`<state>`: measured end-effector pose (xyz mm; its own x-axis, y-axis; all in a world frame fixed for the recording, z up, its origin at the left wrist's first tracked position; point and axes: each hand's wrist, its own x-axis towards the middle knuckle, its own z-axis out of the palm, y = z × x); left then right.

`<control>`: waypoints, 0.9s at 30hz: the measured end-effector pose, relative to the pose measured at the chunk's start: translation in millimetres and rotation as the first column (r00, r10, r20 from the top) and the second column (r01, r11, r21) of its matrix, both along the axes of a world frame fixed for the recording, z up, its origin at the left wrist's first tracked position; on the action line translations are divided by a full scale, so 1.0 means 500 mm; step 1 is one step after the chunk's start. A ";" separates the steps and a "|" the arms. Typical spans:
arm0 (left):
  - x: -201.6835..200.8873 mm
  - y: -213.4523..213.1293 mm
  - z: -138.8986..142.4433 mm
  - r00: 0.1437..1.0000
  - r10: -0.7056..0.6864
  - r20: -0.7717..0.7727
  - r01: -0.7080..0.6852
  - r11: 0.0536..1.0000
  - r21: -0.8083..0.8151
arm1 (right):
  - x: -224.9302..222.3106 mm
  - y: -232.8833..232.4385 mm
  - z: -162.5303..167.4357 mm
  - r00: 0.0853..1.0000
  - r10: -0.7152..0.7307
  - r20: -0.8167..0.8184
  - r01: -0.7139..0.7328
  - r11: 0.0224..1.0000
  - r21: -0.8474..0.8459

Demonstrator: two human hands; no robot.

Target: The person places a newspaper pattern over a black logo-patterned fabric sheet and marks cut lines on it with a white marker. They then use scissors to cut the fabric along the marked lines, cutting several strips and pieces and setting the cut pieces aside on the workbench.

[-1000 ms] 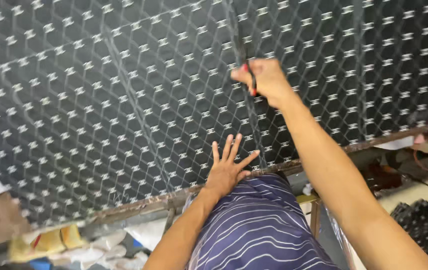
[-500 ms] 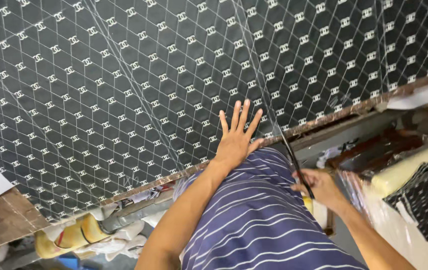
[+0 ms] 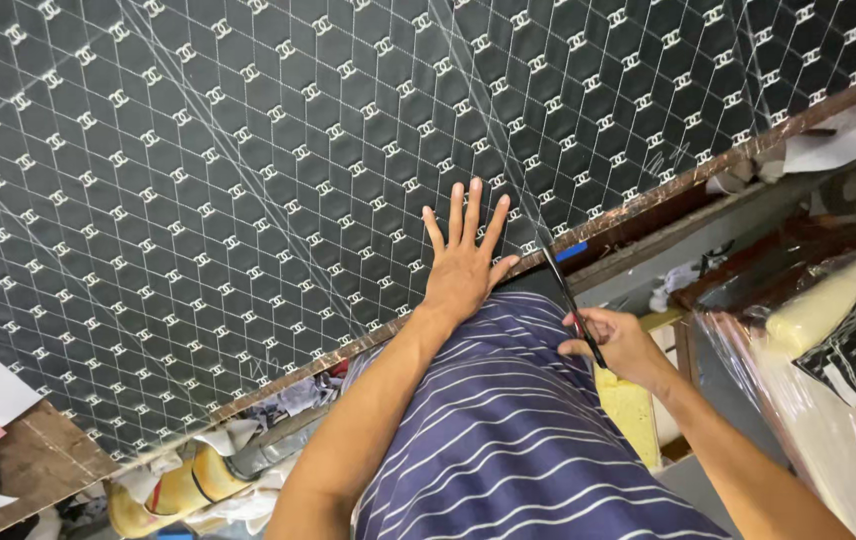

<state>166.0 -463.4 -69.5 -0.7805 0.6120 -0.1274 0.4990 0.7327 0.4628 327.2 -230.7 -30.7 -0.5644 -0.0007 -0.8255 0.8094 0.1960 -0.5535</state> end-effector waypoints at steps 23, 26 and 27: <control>0.000 0.003 0.006 0.999 0.009 0.033 -0.010 1.000 0.029 | 0.003 -0.028 0.012 0.996 -0.048 -0.076 0.054 0.995 0.082; -0.002 0.004 0.007 0.999 0.006 0.040 -0.007 1.000 0.010 | -0.009 -0.033 0.017 0.999 -0.033 0.015 0.031 0.992 0.124; -0.003 0.004 0.007 0.999 0.009 0.041 -0.009 1.000 0.007 | -0.016 -0.036 0.015 0.997 -0.079 -0.021 0.080 0.995 0.062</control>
<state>164.4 -461.3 -65.9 -0.7805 0.6057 -0.1548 0.4729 0.7340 0.4875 319.3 -248.5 -23.3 -0.5756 0.0967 -0.8120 0.8137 0.1662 -0.5571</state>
